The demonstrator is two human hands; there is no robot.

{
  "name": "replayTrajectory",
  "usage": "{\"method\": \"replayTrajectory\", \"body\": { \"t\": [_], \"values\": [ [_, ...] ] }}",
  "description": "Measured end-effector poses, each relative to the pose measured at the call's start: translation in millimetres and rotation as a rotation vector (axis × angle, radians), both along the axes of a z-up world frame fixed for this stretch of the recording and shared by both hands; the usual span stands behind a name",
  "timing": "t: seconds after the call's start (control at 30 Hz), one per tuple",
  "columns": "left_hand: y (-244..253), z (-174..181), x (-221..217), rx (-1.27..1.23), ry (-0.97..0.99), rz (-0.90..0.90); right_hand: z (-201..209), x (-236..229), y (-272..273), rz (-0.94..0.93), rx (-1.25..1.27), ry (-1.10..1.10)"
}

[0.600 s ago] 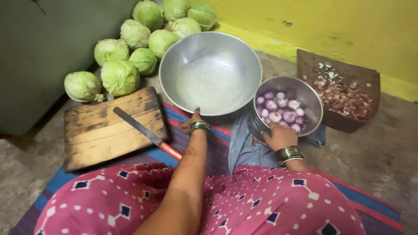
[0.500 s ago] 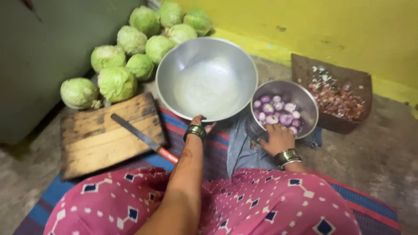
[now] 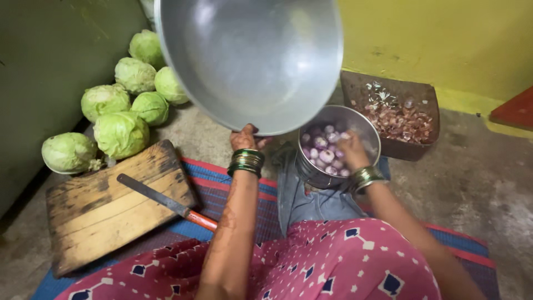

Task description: The person washes several small red onions in a pot of water by hand, then transfers them one at a time into a large silver bowl.

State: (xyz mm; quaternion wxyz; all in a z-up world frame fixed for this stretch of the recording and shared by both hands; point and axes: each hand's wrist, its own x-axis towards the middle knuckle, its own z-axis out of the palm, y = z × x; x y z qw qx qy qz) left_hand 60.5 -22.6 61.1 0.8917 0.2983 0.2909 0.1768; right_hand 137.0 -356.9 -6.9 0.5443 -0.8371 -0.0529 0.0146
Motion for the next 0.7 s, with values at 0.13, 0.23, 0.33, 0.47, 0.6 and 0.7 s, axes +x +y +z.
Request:
{"method": "replayTrajectory", "body": {
  "t": [0.13,0.23,0.33,0.47,0.6,0.7],
  "values": [
    [-28,7,7,0.224,0.027,-0.089,38,56,-32,-0.133,0.086,-0.044],
    [-48,-8,11,0.247,-0.013,-0.163,72,72,-56,-0.194,0.141,-0.184],
    [-52,-17,10,0.315,-0.144,-0.208,102,75,-75,-0.278,0.083,-0.029],
    [-42,-20,7,0.366,-0.142,-0.345,102,77,-97,-0.332,0.039,0.241],
    [-41,-37,21,1.017,-0.372,-0.131,96,91,-113,-0.409,0.418,0.52],
    [-36,-41,36,0.895,-0.205,-0.228,103,76,-112,-0.464,0.197,0.272]
  ]
}}
